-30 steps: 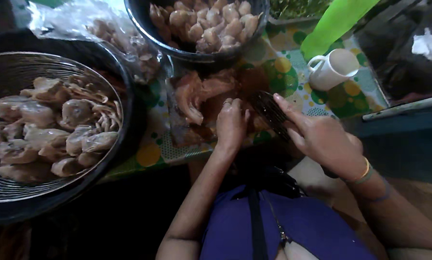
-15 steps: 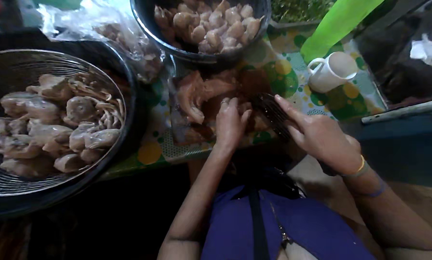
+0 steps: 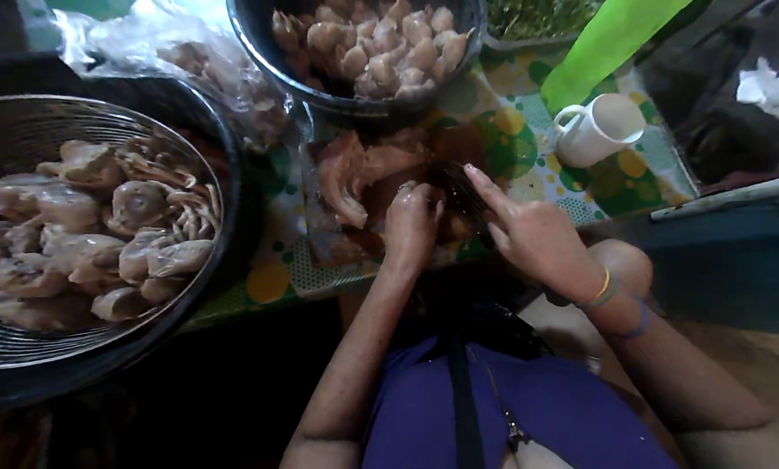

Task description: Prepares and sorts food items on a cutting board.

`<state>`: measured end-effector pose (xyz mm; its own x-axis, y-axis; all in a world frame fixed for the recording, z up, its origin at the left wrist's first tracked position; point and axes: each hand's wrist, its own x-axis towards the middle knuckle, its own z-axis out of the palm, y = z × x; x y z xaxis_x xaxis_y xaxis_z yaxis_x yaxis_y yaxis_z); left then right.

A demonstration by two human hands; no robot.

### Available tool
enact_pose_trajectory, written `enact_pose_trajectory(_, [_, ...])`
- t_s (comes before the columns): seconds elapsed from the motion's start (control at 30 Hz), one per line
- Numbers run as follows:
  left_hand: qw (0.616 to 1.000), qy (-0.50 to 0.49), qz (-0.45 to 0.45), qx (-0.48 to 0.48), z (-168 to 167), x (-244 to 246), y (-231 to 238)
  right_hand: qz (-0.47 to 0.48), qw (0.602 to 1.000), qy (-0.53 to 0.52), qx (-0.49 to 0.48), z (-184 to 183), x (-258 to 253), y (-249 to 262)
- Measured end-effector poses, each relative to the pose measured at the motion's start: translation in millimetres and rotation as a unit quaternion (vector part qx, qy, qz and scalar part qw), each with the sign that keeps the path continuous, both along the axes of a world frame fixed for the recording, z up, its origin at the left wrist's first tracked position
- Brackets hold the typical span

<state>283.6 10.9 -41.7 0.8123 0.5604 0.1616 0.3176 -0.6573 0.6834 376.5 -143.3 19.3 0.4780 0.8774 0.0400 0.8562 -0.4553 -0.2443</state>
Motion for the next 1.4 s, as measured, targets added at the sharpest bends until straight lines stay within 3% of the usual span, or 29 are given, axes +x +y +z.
enact_pose_trajectory(0.2, [0.998, -0.001, 0.050, -0.031, 0, -1, -4, 0.011, 0.999, -0.008, 0.047, 5, 4, -32])
enact_pose_trajectory(0.53, [0.999, 0.038, 0.031, -0.015, 5, 0, -2, 0.020, 0.999, -0.005, 0.048, 10, -2, -23])
enact_pose_trajectory(0.77, [0.998, 0.046, 0.026, -0.038, 6, -1, 2, -0.009, 0.995, 0.096, -0.008, 0, 15, 5])
enact_pose_trajectory(0.93, [0.998, 0.040, 0.045, -0.008, 1, 0, 5, -0.019, 0.989, 0.149, -0.016, 1, 15, -13])
enact_pose_trajectory(1.07, [0.997, 0.062, 0.008, -0.034, 9, -5, 12, -0.123, 0.922, 0.358, 0.080, 5, 34, -39])
enact_pose_trajectory(1.17, [0.992, 0.090, 0.004, -0.087, 15, -4, 10, -0.175, 0.881, 0.411, 0.155, -6, 46, -53])
enact_pose_trajectory(1.33, [0.988, 0.101, 0.014, -0.112, 12, 12, 2, -0.224, 0.799, 0.521, 0.198, -38, 43, -45])
enact_pose_trajectory(1.4, [0.989, 0.094, 0.018, -0.113, 10, 16, -1, -0.219, 0.793, 0.532, 0.199, -45, 36, -36])
